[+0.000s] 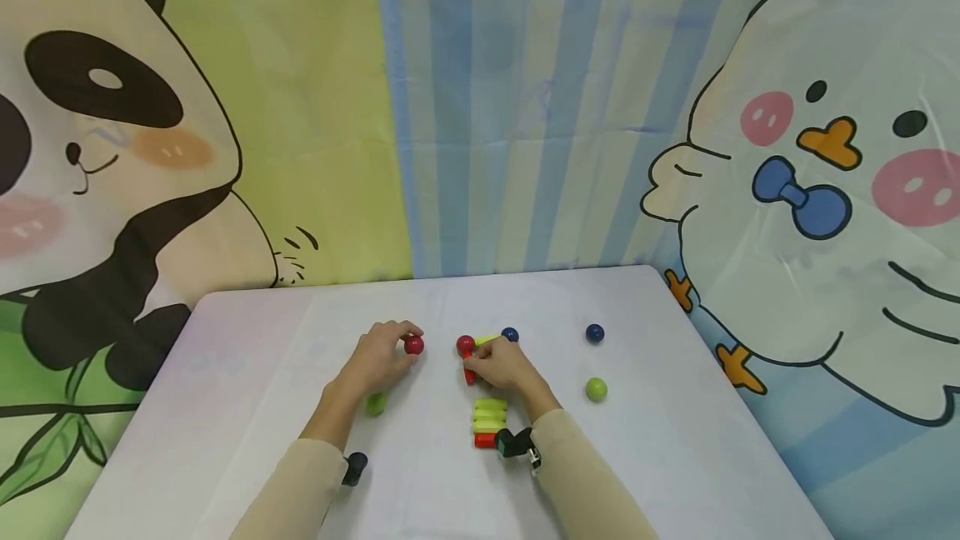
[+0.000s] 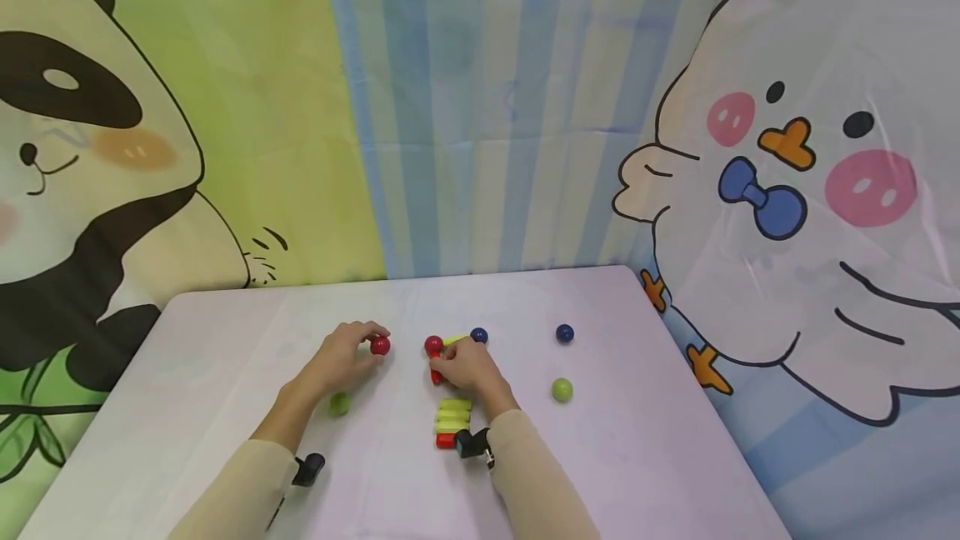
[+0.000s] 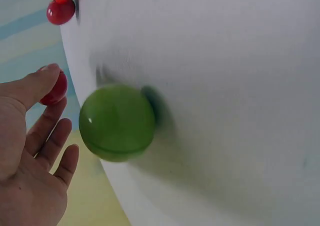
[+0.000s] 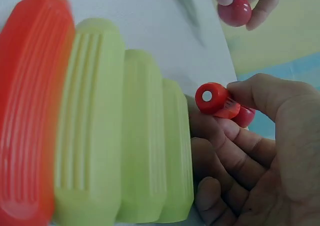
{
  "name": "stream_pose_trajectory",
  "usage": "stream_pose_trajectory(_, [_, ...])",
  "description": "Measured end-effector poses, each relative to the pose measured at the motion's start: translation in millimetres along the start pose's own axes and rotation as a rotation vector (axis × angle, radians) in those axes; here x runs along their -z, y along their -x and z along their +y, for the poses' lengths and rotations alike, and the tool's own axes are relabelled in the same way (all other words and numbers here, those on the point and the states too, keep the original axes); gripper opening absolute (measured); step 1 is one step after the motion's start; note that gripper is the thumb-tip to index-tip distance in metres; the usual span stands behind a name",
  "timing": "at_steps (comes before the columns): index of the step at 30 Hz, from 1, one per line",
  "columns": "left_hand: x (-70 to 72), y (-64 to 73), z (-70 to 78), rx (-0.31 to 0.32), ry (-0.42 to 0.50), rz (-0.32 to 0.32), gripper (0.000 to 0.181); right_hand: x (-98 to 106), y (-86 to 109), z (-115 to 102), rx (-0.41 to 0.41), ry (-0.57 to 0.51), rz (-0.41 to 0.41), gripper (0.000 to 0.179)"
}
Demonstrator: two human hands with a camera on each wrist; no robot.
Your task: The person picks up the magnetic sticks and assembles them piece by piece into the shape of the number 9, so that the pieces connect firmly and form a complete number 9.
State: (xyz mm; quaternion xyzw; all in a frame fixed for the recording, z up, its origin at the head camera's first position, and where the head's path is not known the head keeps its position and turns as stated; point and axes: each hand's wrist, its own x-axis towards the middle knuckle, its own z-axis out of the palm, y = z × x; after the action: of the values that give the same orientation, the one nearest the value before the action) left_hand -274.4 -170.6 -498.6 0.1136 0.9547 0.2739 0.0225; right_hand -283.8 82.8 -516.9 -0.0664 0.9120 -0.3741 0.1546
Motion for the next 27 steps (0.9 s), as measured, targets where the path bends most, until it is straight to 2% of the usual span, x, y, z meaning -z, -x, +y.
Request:
stream_pose_trajectory(10, [-15.1,13.9,14.0,-0.068,0.025,-0.043,0.035,2.5,-0.6,3.9,-0.001,-0.101,-0.046,0.027])
stream_pose_trajectory(15, [-19.9,16.6,18.2,-0.064,0.031,-0.07,0.034,8.4,0.7,5.8,-0.007,-0.167,-0.07,0.028])
stream_pose_trajectory(20, [-25.9,20.1,21.1,-0.065,0.083,-0.103,0.036,11.6,2.3,5.2,0.001,-0.159,-0.094,0.032])
stream_pose_trajectory(27, [-36.3,24.9,22.1,-0.045,0.139,-0.115,0.041,11.7,-0.6,1.8,0.016,-0.113,-0.113,0.031])
